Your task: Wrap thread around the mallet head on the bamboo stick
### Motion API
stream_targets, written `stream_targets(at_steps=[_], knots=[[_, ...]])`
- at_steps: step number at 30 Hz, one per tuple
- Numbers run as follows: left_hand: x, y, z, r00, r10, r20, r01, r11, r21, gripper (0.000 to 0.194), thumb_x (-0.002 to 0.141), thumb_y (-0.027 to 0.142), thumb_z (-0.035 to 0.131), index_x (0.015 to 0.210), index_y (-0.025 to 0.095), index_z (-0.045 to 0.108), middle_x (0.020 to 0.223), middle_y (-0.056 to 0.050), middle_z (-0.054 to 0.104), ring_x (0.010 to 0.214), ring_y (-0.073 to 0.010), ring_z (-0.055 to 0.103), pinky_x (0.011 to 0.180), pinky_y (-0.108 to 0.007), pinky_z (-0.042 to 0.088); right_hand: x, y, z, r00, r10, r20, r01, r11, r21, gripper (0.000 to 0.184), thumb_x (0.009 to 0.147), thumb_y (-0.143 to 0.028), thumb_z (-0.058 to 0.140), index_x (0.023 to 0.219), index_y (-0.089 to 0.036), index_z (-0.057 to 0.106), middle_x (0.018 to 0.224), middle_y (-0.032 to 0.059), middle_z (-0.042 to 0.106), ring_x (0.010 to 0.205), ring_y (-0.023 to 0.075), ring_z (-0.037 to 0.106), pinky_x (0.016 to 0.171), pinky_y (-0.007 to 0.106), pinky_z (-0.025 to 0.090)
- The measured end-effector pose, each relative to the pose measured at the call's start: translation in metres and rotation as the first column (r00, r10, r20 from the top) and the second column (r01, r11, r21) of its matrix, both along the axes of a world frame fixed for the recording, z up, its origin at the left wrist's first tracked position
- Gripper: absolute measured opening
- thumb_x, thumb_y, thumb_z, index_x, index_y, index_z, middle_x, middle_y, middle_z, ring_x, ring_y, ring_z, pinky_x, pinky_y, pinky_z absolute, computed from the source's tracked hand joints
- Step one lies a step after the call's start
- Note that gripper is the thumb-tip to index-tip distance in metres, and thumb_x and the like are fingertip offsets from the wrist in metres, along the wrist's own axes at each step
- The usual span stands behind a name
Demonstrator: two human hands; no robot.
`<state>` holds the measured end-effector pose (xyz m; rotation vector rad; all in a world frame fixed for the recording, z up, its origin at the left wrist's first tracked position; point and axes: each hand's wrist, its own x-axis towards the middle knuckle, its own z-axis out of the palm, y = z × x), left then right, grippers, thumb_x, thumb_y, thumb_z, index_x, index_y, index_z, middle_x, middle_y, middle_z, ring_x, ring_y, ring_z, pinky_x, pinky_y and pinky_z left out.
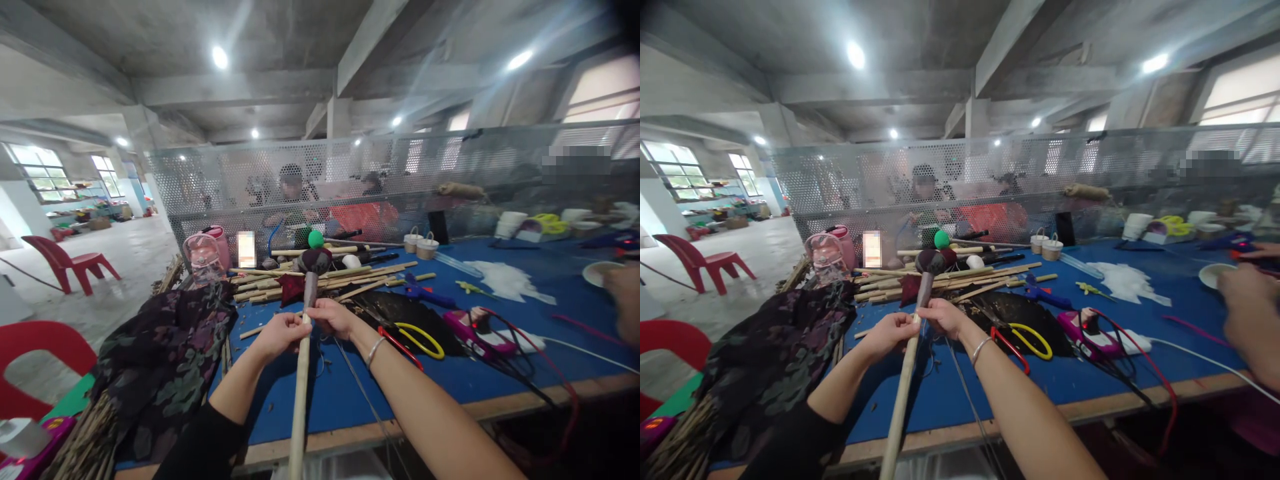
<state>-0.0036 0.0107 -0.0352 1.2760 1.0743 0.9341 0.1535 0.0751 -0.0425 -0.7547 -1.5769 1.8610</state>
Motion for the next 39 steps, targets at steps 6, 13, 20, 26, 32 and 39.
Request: stream_targets(at_steps=[6, 13, 20, 26, 32, 39], knots=[[0.002, 0.0, -0.003, 0.99, -0.088, 0.114, 0.093, 0.995, -0.034, 0.038, 0.064, 0.044, 0.07, 0.076, 0.012, 0.053, 0.063, -0.001, 0.054, 0.052, -0.0068, 0.051, 0.055, -0.021, 0.044, 0.001, -0.002, 0.005, 0.997, 0.072, -0.031, -0.073, 0.996, -0.046, 0.034, 0.068, -0.044, 0.066, 0.073, -0.016, 0.046, 0.039, -0.0125, 0.029, 0.032, 0.0021, 0.015, 0.031, 0.017, 0.008], [0.001, -0.004, -0.003, 0.992, -0.119, 0.04, 0.121, 0.991, -0.048, 0.035, 0.069, 0.045, 0.064, 0.083, 0.015, 0.053, 0.062, 0.0, 0.054, 0.048, -0.0091, 0.052, 0.044, -0.02, 0.043, 0.0, -0.002, 0.0, 1.0, 0.012, 0.005, -0.012, 1.0, 0.027, 0.035, 0.064, -0.043, 0.068, 0.073, -0.014, 0.051, 0.038, -0.0115, 0.033, 0.03, 0.0023, 0.019, 0.031, 0.019, 0.01], [0.001, 0.003, -0.013, 0.976, 0.044, -0.213, -0.033, 0.998, 0.059, 0.04, 0.061, 0.049, 0.068, 0.069, 0.015, 0.048, 0.054, -0.002, 0.055, 0.041, -0.0102, 0.05, 0.038, -0.019, 0.035, -0.011, -0.004, -0.007, 0.998, -0.045, 0.046, 0.042, 0.998, 0.055, 0.036, 0.062, -0.044, 0.069, 0.071, -0.013, 0.051, 0.045, -0.0074, 0.044, 0.032, 0.0021, 0.028, 0.032, 0.019, 0.014], [-0.002, 0.003, -0.011, 0.995, -0.092, 0.028, 0.092, 0.996, -0.005, 0.038, 0.061, 0.043, 0.071, 0.067, 0.014, 0.047, 0.053, 0.004, 0.048, 0.045, -0.0062, 0.047, 0.048, -0.021, 0.041, -0.003, -0.003, -0.003, 0.997, 0.069, 0.027, -0.068, 0.997, -0.034, 0.033, 0.068, -0.043, 0.065, 0.076, -0.015, 0.051, 0.038, -0.0125, 0.028, 0.031, 0.0025, 0.014, 0.03, 0.018, 0.008], [-0.002, -0.005, -0.002, 0.966, -0.211, 0.15, 0.233, 0.961, -0.152, 0.032, 0.064, 0.035, 0.071, 0.081, 0.014, 0.054, 0.07, -0.002, 0.055, 0.058, -0.0076, 0.053, 0.054, -0.02, 0.044, -0.003, -0.006, -0.002, 0.996, 0.085, 0.02, -0.086, 0.996, 0.018, 0.033, 0.065, -0.04, 0.067, 0.076, -0.014, 0.051, 0.048, -0.0072, 0.046, 0.032, 0.0018, 0.027, 0.031, 0.018, 0.012], [0.005, 0.0, -0.011, 0.999, -0.022, -0.031, 0.018, 0.989, -0.148, 0.046, 0.055, 0.048, 0.074, 0.071, 0.015, 0.046, 0.057, 0.004, 0.049, 0.048, -0.0074, 0.049, 0.048, -0.022, 0.041, -0.008, 0.003, -0.01, 0.994, -0.105, 0.029, 0.103, 0.992, 0.076, 0.039, 0.062, -0.046, 0.068, 0.067, -0.017, 0.043, 0.039, -0.0114, 0.032, 0.031, 0.0022, 0.021, 0.031, 0.019, 0.01]])
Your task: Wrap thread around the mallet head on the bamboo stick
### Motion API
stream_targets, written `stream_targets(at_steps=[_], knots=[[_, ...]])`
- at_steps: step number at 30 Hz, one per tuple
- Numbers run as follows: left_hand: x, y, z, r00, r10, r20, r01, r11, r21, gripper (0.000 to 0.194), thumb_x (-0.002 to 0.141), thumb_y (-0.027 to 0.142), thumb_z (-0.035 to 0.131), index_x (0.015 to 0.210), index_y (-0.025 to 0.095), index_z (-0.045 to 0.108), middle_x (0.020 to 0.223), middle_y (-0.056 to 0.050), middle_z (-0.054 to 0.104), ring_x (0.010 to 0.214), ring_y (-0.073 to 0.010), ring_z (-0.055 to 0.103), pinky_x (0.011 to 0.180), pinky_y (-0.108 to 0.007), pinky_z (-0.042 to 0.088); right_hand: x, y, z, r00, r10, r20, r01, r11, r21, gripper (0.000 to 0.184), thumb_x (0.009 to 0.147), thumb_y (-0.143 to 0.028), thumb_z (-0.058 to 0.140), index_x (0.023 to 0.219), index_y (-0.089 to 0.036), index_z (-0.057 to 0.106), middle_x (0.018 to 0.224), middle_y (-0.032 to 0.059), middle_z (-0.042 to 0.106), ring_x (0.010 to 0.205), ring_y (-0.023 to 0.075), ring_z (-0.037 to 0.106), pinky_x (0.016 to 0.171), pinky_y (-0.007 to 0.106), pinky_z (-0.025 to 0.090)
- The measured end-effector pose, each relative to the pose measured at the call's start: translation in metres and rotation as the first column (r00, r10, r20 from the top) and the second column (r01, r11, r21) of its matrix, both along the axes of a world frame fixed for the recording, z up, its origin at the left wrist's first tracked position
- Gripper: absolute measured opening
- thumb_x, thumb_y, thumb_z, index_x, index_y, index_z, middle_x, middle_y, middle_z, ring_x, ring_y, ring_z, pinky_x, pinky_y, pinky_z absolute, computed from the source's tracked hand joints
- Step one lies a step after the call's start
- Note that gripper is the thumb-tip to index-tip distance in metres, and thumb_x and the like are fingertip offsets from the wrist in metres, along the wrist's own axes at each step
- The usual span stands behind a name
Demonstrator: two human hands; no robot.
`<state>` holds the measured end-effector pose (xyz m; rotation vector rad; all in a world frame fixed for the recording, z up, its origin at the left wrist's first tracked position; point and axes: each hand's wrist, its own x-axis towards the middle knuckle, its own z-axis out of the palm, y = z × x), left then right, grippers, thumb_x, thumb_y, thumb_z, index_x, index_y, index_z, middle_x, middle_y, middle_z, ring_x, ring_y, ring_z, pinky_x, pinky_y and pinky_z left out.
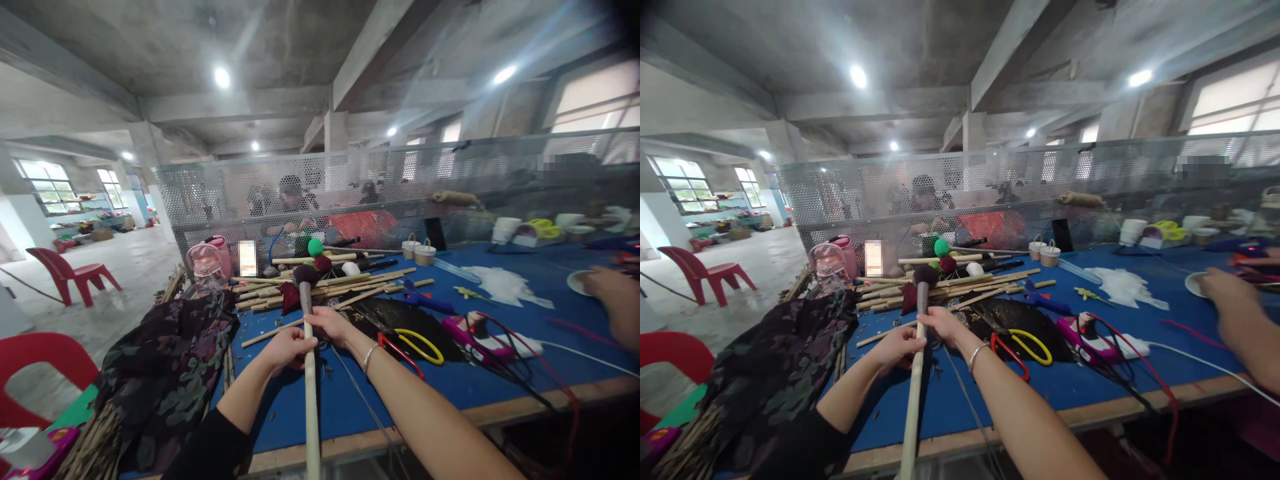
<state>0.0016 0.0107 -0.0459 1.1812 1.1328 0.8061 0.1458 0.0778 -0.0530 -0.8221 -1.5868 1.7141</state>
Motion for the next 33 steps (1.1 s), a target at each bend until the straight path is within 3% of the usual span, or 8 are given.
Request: stream_targets(at_steps=[5, 9, 13, 18, 23, 28, 33], knots=[[0.001, 0.0, 0.003, 0.997, 0.028, 0.069, -0.036, 0.993, 0.11, 0.047, 0.051, 0.046, 0.076, 0.07, 0.014, 0.047, 0.054, 0.003, 0.05, 0.046, -0.0086, 0.049, 0.047, -0.022, 0.038, 0.006, 0.001, 0.008, 0.996, 0.027, -0.083, -0.033, 0.997, -0.073, 0.042, 0.063, -0.047, 0.068, 0.069, -0.019, 0.038, 0.041, -0.0129, 0.028, 0.033, 0.0016, 0.016, 0.032, 0.017, 0.008], [-0.003, -0.004, 0.01, 0.989, -0.066, 0.134, 0.058, 0.996, 0.063, 0.041, 0.06, 0.044, 0.072, 0.076, 0.014, 0.051, 0.065, -0.003, 0.058, 0.058, -0.0134, 0.058, 0.054, -0.024, 0.042, 0.008, 0.0, 0.011, 0.987, 0.114, -0.113, -0.128, 0.984, -0.123, 0.039, 0.066, -0.044, 0.067, 0.075, -0.019, 0.04, 0.044, -0.0128, 0.028, 0.035, 0.0016, 0.013, 0.033, 0.017, 0.005], [-0.004, -0.005, 0.011, 0.979, -0.109, 0.174, 0.111, 0.994, 0.0, 0.037, 0.061, 0.041, 0.071, 0.076, 0.013, 0.052, 0.067, -0.003, 0.058, 0.061, -0.0144, 0.06, 0.055, -0.024, 0.044, 0.006, 0.001, 0.006, 0.992, 0.079, -0.095, -0.085, 0.995, -0.052, 0.039, 0.065, -0.045, 0.068, 0.07, -0.018, 0.041, 0.042, -0.0118, 0.029, 0.033, 0.0018, 0.017, 0.032, 0.018, 0.007], [0.0, -0.002, 0.005, 0.999, 0.011, 0.051, -0.017, 0.993, 0.119, 0.042, 0.06, 0.048, 0.07, 0.071, 0.015, 0.046, 0.05, 0.006, 0.046, 0.041, -0.0063, 0.044, 0.04, -0.018, 0.031, 0.003, 0.003, 0.0, 0.998, 0.036, -0.056, -0.036, 0.999, 0.011, 0.038, 0.065, -0.046, 0.067, 0.069, -0.017, 0.043, 0.042, -0.0111, 0.031, 0.032, 0.0019, 0.019, 0.031, 0.019, 0.009], [-0.001, 0.002, 0.004, 0.998, 0.056, 0.041, -0.063, 0.978, 0.201, 0.043, 0.055, 0.045, 0.075, 0.066, 0.016, 0.044, 0.046, 0.007, 0.044, 0.038, -0.0042, 0.037, 0.039, -0.018, 0.025, 0.002, 0.004, 0.003, 0.996, 0.052, -0.072, -0.053, 0.999, -0.01, 0.037, 0.066, -0.045, 0.067, 0.07, -0.017, 0.043, 0.042, -0.0113, 0.03, 0.033, 0.0021, 0.018, 0.031, 0.019, 0.008], [-0.004, 0.002, 0.006, 0.988, 0.033, 0.151, -0.056, 0.987, 0.154, 0.041, 0.058, 0.044, 0.073, 0.072, 0.014, 0.049, 0.056, 0.004, 0.049, 0.045, -0.0063, 0.046, 0.048, -0.021, 0.037, 0.005, 0.006, 0.008, 0.988, 0.111, -0.111, -0.123, 0.986, -0.111, 0.038, 0.066, -0.046, 0.067, 0.076, -0.017, 0.046, 0.042, -0.0125, 0.026, 0.034, 0.0017, 0.014, 0.033, 0.018, 0.005], [-0.005, 0.0, 0.005, 0.986, -0.044, 0.16, 0.035, 0.997, 0.064, 0.036, 0.062, 0.042, 0.07, 0.069, 0.015, 0.047, 0.056, 0.004, 0.044, 0.051, -0.0095, 0.052, 0.053, -0.024, 0.043, 0.003, 0.004, 0.007, 0.994, 0.078, -0.078, -0.081, 0.996, -0.034, 0.038, 0.065, -0.045, 0.068, 0.068, -0.017, 0.043, 0.04, -0.012, 0.028, 0.032, 0.0019, 0.016, 0.032, 0.02, 0.007]])
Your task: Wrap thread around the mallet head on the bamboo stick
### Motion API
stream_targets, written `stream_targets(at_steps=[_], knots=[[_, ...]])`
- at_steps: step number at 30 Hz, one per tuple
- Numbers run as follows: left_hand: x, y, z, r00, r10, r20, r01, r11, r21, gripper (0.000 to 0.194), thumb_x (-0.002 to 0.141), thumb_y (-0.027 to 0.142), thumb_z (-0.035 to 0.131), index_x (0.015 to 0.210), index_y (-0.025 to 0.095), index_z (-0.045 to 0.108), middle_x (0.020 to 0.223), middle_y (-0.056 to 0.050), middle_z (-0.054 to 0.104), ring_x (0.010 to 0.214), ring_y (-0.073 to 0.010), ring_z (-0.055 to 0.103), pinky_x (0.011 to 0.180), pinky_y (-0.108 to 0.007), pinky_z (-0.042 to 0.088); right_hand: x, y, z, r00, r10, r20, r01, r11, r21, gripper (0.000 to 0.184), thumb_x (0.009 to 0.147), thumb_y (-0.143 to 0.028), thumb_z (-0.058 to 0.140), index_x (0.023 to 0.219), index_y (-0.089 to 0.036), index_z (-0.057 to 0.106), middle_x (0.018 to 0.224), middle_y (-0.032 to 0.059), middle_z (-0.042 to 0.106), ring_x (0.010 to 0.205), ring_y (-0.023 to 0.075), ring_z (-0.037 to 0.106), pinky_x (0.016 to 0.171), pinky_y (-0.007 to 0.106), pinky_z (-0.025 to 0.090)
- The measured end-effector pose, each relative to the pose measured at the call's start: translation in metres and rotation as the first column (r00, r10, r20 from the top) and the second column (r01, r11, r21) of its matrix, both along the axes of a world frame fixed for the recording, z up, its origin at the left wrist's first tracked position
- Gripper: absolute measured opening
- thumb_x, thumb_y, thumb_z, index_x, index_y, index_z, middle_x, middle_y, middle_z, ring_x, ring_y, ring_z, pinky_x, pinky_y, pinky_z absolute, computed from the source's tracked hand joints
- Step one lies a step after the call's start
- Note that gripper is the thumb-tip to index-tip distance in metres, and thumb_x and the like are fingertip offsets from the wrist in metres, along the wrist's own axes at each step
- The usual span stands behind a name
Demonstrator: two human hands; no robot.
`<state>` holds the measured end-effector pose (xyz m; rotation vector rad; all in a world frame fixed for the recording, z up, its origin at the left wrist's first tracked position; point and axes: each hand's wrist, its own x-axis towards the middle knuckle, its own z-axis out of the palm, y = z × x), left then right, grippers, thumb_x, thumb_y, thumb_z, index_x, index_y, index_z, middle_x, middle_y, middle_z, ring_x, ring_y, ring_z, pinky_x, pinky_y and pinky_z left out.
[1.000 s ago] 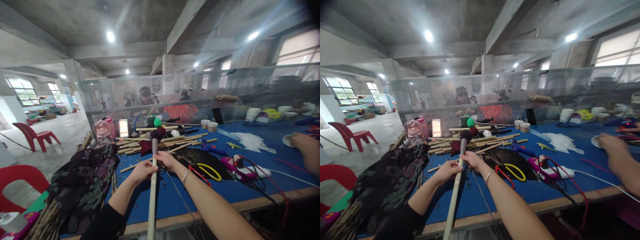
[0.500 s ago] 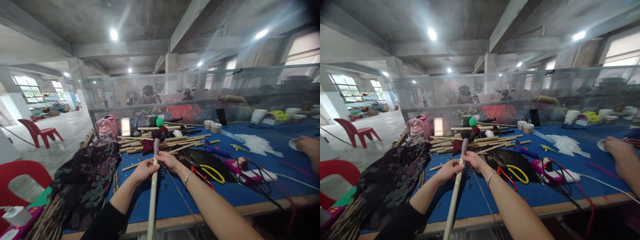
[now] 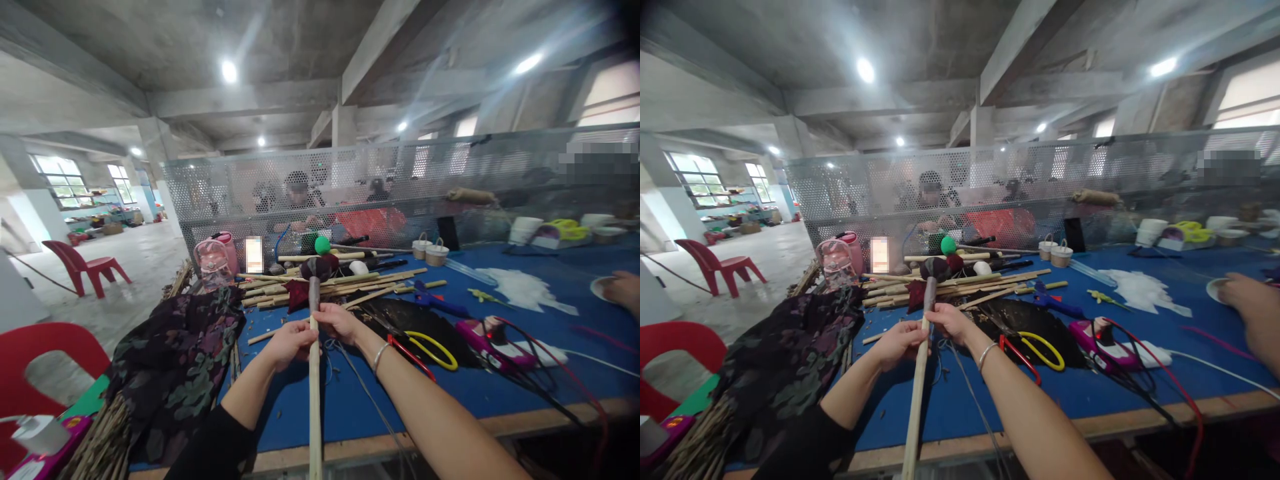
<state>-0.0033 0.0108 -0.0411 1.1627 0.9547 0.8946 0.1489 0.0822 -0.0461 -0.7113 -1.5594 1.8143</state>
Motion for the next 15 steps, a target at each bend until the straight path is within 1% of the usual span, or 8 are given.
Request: stream_targets(at_steps=[2, 4, 6, 8, 11, 15], knots=[[0.0011, -0.0001, -0.0011, 0.999, 0.022, -0.029, -0.023, 1.0, -0.007, 0.037, 0.063, 0.044, 0.068, 0.067, 0.016, 0.045, 0.052, 0.007, 0.039, 0.046, -0.0074, 0.047, 0.049, -0.022, 0.04, -0.0024, -0.0023, -0.0001, 1.0, -0.022, 0.02, 0.022, 1.0, 0.008, 0.038, 0.064, -0.045, 0.069, 0.068, -0.017, 0.043, 0.039, -0.0119, 0.03, 0.031, 0.0017, 0.017, 0.032, 0.02, 0.007], [0.0027, 0.0002, -0.0015, 0.994, 0.074, -0.08, -0.072, 0.997, 0.029, 0.039, 0.064, 0.048, 0.067, 0.067, 0.016, 0.044, 0.051, 0.007, 0.038, 0.042, -0.0055, 0.041, 0.045, -0.02, 0.037, -0.0046, -0.0046, 0.0, 0.999, -0.029, 0.017, 0.029, 1.0, 0.004, 0.039, 0.062, -0.045, 0.07, 0.069, -0.017, 0.044, 0.042, -0.0108, 0.035, 0.031, 0.0012, 0.02, 0.032, 0.02, 0.009], [0.0043, 0.0004, -0.001, 0.985, 0.121, -0.123, -0.111, 0.991, 0.08, 0.042, 0.062, 0.051, 0.068, 0.067, 0.016, 0.045, 0.051, 0.007, 0.04, 0.041, -0.0056, 0.041, 0.043, -0.02, 0.036, -0.0057, -0.006, -0.0003, 1.0, -0.03, 0.007, 0.03, 1.0, 0.01, 0.039, 0.062, -0.044, 0.07, 0.07, -0.016, 0.045, 0.045, -0.009, 0.041, 0.031, 0.0011, 0.024, 0.033, 0.02, 0.011], [0.0054, 0.0004, -0.0003, 0.98, 0.145, -0.137, -0.132, 0.986, 0.103, 0.045, 0.058, 0.051, 0.071, 0.068, 0.016, 0.045, 0.051, 0.007, 0.042, 0.043, -0.0067, 0.044, 0.044, -0.02, 0.036, -0.0054, -0.0062, -0.0014, 0.999, -0.036, 0.006, 0.035, 0.999, 0.021, 0.039, 0.062, -0.044, 0.07, 0.07, -0.015, 0.045, 0.047, -0.0078, 0.044, 0.032, 0.0013, 0.026, 0.032, 0.019, 0.012], [0.0066, -0.0002, 0.0, 0.983, 0.143, -0.111, -0.133, 0.987, 0.095, 0.047, 0.055, 0.051, 0.072, 0.068, 0.016, 0.045, 0.051, 0.007, 0.043, 0.043, -0.0069, 0.044, 0.044, -0.021, 0.037, -0.0023, -0.005, -0.0036, 0.999, -0.027, 0.023, 0.027, 0.999, 0.031, 0.037, 0.066, -0.046, 0.067, 0.071, -0.016, 0.046, 0.044, -0.0092, 0.039, 0.031, 0.0017, 0.022, 0.031, 0.019, 0.01], [0.0088, -0.001, -0.001, 0.992, 0.115, -0.052, -0.11, 0.989, 0.1, 0.045, 0.057, 0.049, 0.072, 0.069, 0.016, 0.044, 0.052, 0.007, 0.041, 0.042, -0.0045, 0.039, 0.043, -0.019, 0.034, 0.0014, -0.0039, -0.0046, 0.999, -0.017, 0.048, 0.015, 0.999, 0.037, 0.036, 0.068, -0.048, 0.064, 0.07, -0.016, 0.046, 0.04, -0.0109, 0.033, 0.03, 0.0023, 0.019, 0.03, 0.019, 0.009]])
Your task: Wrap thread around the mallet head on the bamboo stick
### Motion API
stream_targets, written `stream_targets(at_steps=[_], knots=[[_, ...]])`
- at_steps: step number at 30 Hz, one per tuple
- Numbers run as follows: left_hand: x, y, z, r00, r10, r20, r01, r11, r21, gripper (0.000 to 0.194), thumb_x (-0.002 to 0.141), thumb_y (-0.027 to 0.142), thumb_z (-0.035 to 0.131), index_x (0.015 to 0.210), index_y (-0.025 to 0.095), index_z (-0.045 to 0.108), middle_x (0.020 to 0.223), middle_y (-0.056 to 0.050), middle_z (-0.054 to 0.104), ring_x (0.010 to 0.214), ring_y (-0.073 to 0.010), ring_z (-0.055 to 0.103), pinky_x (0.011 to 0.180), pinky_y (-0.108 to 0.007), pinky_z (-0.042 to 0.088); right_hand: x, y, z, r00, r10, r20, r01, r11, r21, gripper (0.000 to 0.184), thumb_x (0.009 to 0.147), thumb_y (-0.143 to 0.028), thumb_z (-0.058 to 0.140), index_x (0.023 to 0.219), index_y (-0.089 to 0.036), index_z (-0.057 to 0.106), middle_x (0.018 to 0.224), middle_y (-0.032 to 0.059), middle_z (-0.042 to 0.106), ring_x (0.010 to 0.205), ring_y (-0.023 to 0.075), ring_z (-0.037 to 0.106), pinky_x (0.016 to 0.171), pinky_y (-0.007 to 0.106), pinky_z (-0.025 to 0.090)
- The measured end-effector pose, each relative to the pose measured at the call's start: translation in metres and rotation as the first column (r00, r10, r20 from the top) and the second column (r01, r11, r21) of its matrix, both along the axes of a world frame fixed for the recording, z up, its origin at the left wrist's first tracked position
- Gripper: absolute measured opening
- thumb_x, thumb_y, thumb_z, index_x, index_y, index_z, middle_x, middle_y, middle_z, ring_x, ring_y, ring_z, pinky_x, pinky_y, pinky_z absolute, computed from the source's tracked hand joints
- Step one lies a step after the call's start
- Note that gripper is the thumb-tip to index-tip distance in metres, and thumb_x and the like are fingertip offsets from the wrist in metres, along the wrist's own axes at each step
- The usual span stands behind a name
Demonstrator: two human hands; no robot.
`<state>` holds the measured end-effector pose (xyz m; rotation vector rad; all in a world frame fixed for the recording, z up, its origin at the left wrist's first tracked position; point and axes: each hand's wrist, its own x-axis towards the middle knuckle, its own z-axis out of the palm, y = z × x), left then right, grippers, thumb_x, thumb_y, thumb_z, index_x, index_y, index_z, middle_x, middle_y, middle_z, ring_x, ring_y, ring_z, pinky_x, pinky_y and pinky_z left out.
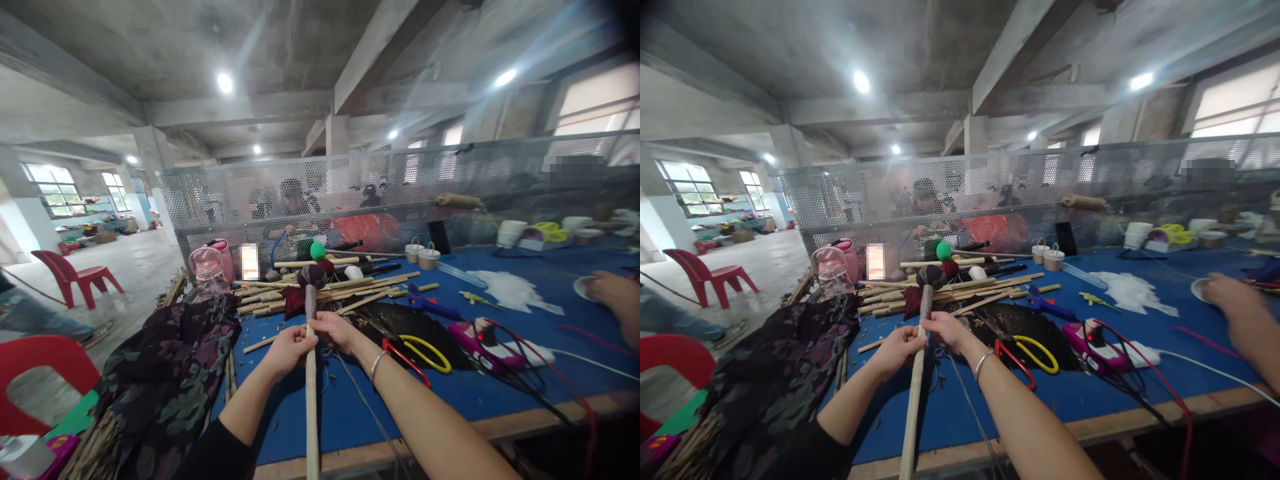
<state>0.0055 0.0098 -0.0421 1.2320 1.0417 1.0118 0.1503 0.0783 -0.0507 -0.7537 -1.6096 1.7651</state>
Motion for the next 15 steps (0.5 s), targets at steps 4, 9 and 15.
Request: stream_targets(at_steps=[4, 9, 15], knots=[[0.0011, 0.0, 0.0004, 1.0, 0.013, 0.005, -0.013, 1.0, 0.003, 0.044, 0.058, 0.049, 0.072, 0.066, 0.016, 0.044, 0.051, 0.006, 0.042, 0.04, -0.0037, 0.036, 0.041, -0.018, 0.028, -0.0031, -0.0028, 0.0012, 0.999, -0.033, 0.026, 0.032, 0.999, 0.016, 0.037, 0.068, -0.05, 0.063, 0.069, -0.016, 0.046, 0.039, -0.0109, 0.033, 0.029, 0.0024, 0.02, 0.03, 0.02, 0.009], [-0.0017, 0.002, -0.0004, 0.991, 0.084, -0.105, -0.085, 0.996, -0.002, 0.044, 0.055, 0.049, 0.073, 0.063, 0.015, 0.045, 0.047, 0.006, 0.042, 0.039, -0.0057, 0.039, 0.04, -0.019, 0.03, -0.0074, -0.0056, 0.0009, 0.996, -0.08, 0.047, 0.079, 0.996, 0.027, 0.038, 0.064, -0.048, 0.067, 0.068, -0.015, 0.047, 0.041, -0.0092, 0.039, 0.03, 0.0019, 0.024, 0.031, 0.02, 0.01], [-0.0044, 0.0007, 0.0027, 0.998, -0.033, 0.056, 0.036, 0.998, -0.055, 0.04, 0.06, 0.046, 0.071, 0.07, 0.014, 0.05, 0.057, 0.001, 0.052, 0.046, -0.0069, 0.048, 0.047, -0.02, 0.037, -0.0015, -0.0011, 0.0022, 0.999, 0.0, -0.035, -0.001, 0.999, -0.049, 0.035, 0.068, -0.046, 0.065, 0.071, -0.016, 0.047, 0.04, -0.0112, 0.033, 0.03, 0.0019, 0.017, 0.031, 0.02, 0.007]])
